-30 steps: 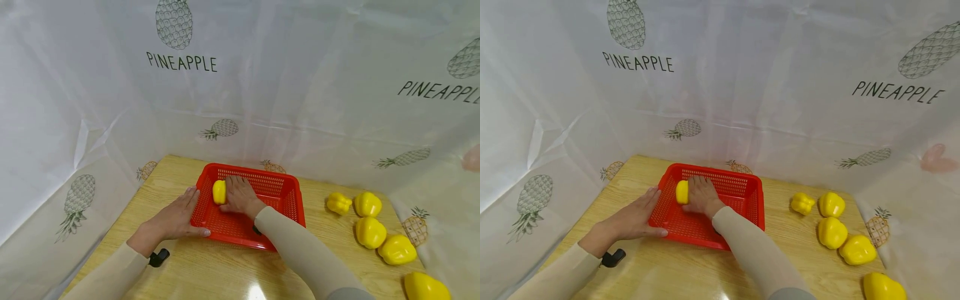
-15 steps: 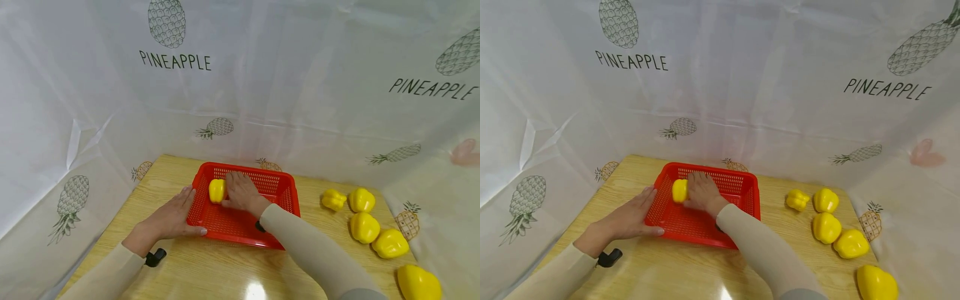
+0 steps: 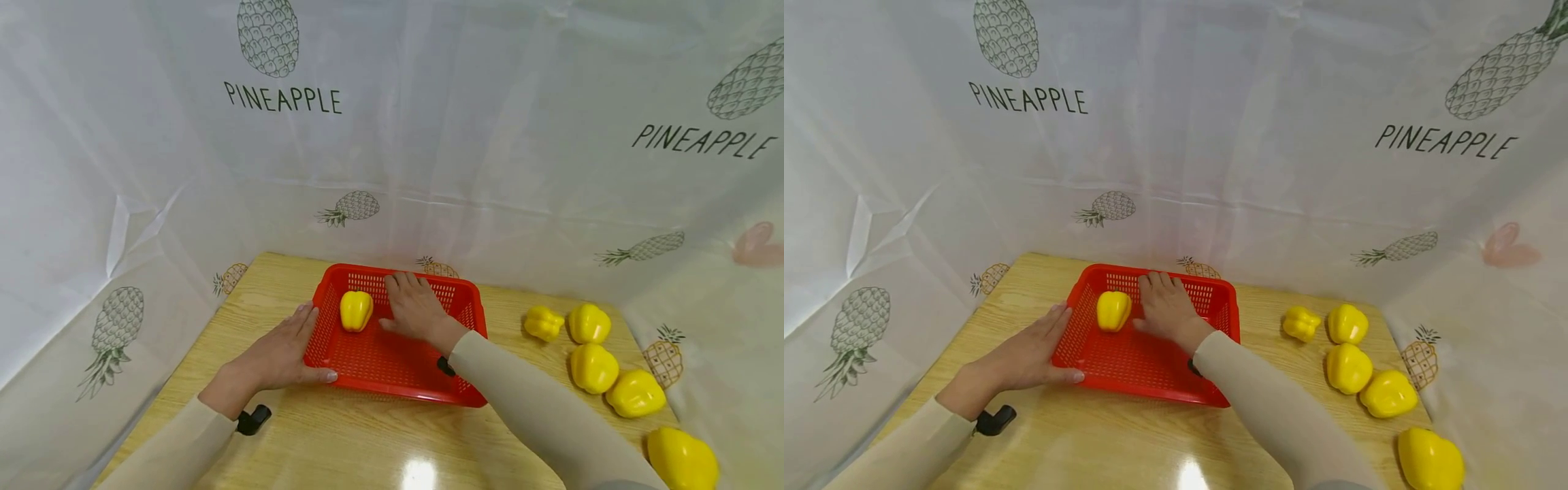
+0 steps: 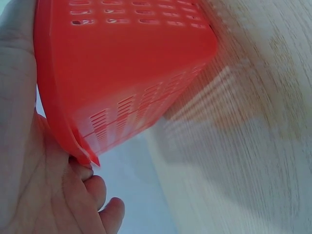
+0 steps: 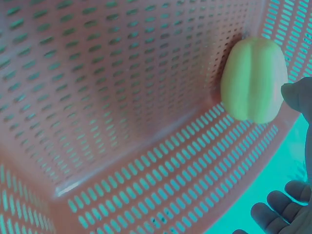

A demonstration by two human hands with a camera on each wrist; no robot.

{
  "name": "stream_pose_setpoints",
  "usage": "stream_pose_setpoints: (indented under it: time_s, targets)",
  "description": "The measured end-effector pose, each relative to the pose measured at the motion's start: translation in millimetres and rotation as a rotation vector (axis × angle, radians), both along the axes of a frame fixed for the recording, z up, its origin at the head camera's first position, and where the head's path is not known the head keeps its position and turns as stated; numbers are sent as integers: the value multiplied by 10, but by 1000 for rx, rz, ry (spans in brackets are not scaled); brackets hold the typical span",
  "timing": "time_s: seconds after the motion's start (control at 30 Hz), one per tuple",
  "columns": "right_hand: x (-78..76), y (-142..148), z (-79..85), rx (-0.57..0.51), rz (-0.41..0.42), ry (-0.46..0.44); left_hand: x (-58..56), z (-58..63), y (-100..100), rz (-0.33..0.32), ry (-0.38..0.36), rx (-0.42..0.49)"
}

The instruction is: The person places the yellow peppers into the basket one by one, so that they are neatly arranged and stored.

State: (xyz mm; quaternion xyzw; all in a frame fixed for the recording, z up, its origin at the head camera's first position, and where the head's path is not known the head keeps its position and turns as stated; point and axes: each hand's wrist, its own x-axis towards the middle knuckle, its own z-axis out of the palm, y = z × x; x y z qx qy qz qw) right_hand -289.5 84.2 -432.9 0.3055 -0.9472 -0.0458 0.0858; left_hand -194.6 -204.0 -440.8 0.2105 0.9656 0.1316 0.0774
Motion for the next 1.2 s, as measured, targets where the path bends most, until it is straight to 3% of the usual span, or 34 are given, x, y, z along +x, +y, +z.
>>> stream_pose_setpoints:
  time_s: [0.3, 0.53, 0.9, 1.2]
  targets:
    - [71, 266, 124, 16, 31, 68, 14, 13, -6, 8, -13, -2]
    - [102, 513, 213, -45, 31, 151, 10, 17, -6, 13, -20, -5]
    - [181, 958, 316, -170, -55, 130, 2, 4, -7, 13, -22, -11]
    - [183, 1521, 317, -238, -122, 228, -9, 8, 4, 3, -15, -6]
